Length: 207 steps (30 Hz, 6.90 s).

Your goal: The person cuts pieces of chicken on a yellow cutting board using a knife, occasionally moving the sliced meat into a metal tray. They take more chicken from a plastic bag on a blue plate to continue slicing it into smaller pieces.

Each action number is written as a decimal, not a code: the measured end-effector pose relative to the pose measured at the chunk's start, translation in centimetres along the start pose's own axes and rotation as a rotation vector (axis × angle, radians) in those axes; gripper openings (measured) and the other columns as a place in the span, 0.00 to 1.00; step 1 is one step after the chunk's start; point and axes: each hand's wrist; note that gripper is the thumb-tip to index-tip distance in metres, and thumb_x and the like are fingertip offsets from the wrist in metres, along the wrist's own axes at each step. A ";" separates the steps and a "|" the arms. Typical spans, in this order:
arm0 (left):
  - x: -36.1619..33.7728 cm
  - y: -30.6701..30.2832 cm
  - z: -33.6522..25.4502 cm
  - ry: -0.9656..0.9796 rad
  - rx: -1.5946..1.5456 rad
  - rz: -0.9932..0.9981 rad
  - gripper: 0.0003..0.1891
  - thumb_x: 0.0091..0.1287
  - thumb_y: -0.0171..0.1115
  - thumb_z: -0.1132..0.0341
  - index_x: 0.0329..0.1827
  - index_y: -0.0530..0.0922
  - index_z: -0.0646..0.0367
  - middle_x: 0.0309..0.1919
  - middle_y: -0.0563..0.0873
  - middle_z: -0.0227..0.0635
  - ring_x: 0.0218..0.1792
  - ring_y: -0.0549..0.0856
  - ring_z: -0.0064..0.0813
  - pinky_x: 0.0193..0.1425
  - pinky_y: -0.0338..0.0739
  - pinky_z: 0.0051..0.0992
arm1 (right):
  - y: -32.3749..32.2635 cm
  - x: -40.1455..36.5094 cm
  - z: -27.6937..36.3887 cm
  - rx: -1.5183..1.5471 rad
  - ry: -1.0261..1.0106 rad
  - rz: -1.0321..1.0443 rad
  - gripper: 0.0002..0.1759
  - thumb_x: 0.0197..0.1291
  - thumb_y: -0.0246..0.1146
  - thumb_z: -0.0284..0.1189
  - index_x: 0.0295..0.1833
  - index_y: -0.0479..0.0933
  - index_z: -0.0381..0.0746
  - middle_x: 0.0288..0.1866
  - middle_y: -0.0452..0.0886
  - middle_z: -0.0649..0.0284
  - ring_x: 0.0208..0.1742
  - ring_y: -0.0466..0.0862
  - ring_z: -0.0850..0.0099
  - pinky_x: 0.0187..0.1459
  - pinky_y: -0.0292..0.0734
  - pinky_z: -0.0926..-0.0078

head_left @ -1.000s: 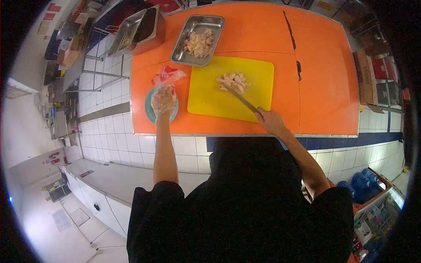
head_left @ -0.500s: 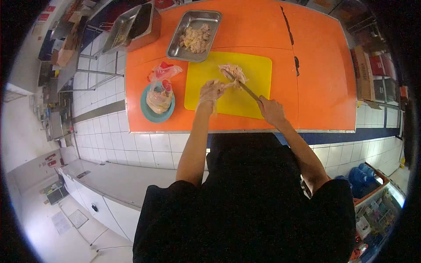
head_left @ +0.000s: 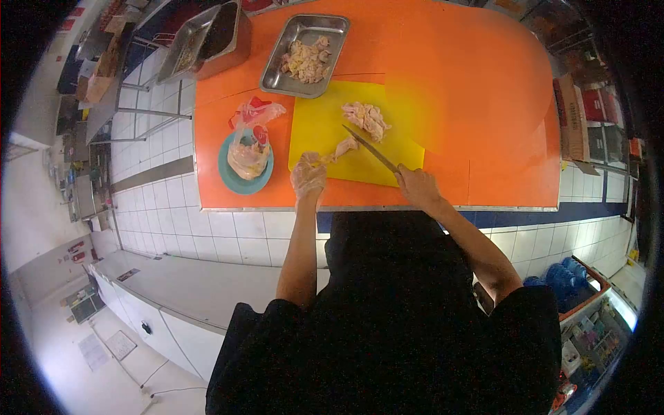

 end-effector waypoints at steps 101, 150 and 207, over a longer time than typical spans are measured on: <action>0.5 3.1 -2.8 0.224 0.070 -0.156 0.11 0.71 0.69 0.58 0.44 0.86 0.57 0.34 0.88 0.45 0.41 0.88 0.52 0.47 0.82 0.48 | 2.0 9.2 6.5 0.043 -0.103 0.063 0.17 0.75 0.54 0.33 0.62 0.71 0.36 0.36 0.87 0.42 0.40 0.89 0.40 0.41 0.83 0.36; -2.0 2.3 -2.4 -0.031 -0.229 -0.134 0.10 0.73 0.67 0.62 0.42 0.88 0.61 0.34 0.89 0.50 0.39 0.88 0.54 0.45 0.80 0.47 | 1.8 6.1 3.3 -0.129 -0.244 0.186 0.17 0.75 0.54 0.32 0.63 0.70 0.34 0.30 0.86 0.44 0.31 0.88 0.43 0.32 0.81 0.40; 15.7 -8.0 -14.4 0.466 0.377 0.056 0.27 0.70 0.70 0.59 0.71 0.78 0.58 0.67 0.85 0.44 0.60 0.87 0.47 0.66 0.82 0.39 | 2.1 3.8 -6.8 0.474 0.236 -0.265 0.20 0.80 0.56 0.39 0.58 0.74 0.31 0.32 0.84 0.40 0.33 0.88 0.43 0.32 0.79 0.47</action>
Point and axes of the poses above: each hand's wrist, its own x-axis towards the middle knuckle, its own y-axis out of the palm, z = x × y
